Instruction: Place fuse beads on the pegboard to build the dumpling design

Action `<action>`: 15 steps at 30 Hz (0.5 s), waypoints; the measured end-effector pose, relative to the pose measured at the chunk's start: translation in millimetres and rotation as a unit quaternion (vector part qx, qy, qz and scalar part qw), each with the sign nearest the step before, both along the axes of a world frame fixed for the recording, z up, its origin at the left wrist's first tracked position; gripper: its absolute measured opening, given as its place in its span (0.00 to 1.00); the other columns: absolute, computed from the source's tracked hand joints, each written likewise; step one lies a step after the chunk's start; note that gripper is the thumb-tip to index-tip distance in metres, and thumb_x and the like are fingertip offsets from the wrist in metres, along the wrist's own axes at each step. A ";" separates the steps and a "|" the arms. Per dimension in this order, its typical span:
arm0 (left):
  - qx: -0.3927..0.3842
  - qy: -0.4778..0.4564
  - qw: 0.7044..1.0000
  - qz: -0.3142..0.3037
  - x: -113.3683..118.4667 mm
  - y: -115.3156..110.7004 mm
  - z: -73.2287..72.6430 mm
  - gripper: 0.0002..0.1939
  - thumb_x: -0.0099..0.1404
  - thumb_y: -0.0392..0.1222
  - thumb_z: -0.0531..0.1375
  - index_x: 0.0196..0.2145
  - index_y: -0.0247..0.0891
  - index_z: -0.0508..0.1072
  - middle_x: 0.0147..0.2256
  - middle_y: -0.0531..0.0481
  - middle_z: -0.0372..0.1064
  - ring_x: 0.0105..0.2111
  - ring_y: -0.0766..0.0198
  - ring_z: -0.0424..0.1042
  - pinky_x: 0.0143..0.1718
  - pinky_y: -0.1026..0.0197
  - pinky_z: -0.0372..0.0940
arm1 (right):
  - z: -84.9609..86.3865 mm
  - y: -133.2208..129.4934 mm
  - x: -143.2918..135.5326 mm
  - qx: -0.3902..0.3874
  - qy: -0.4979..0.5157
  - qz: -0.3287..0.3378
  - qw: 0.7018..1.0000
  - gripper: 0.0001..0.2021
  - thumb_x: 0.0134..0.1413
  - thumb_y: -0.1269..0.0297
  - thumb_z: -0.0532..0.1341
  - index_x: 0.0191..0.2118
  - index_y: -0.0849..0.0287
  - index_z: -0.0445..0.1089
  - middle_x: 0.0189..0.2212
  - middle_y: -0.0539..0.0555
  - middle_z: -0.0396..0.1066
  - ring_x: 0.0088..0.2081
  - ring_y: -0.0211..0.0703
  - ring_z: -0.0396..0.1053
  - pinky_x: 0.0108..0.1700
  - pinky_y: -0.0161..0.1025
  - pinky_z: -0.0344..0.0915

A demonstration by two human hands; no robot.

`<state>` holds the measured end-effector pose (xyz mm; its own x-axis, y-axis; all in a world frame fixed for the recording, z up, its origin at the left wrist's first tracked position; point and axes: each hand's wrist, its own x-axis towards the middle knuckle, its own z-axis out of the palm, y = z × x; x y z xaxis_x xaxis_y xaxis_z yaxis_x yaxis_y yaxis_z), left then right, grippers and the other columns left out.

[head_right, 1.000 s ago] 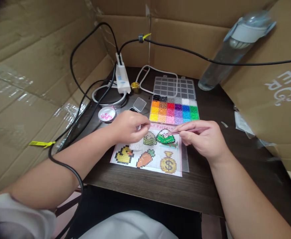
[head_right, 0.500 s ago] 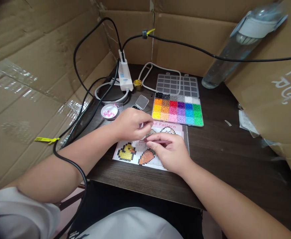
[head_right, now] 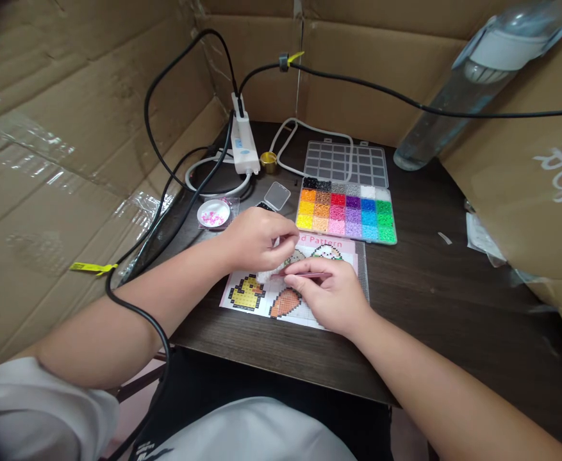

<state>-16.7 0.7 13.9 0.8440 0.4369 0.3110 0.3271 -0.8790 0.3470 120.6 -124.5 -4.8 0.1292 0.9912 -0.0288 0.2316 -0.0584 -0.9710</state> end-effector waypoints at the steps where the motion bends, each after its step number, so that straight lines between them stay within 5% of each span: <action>1: 0.000 -0.001 1.000 0.000 0.0 0.0 -0.2 0.13 0.59 0.38 0.53 0.25 0.36 0.77 0.23 0.49 0.73 0.23 0.64 0.68 0.26 0.60 0.55 | 0.2 -0.2 -0.1 -0.002 0.000 0.001 1.000 0.03 0.48 0.66 0.67 0.30 0.59 0.79 0.24 0.53 0.78 0.25 0.41 0.74 0.27 0.38 0.73; 15: 0.005 0.001 1.000 -0.005 -0.1 0.3 0.6 0.13 0.60 0.38 0.53 0.25 0.36 0.76 0.23 0.48 0.73 0.23 0.64 0.69 0.26 0.60 0.57 | 0.0 -0.8 5.1 -0.023 0.039 -0.017 0.999 0.08 0.47 0.59 0.70 0.31 0.59 0.80 0.20 0.52 0.75 0.17 0.35 0.64 0.18 0.35 0.63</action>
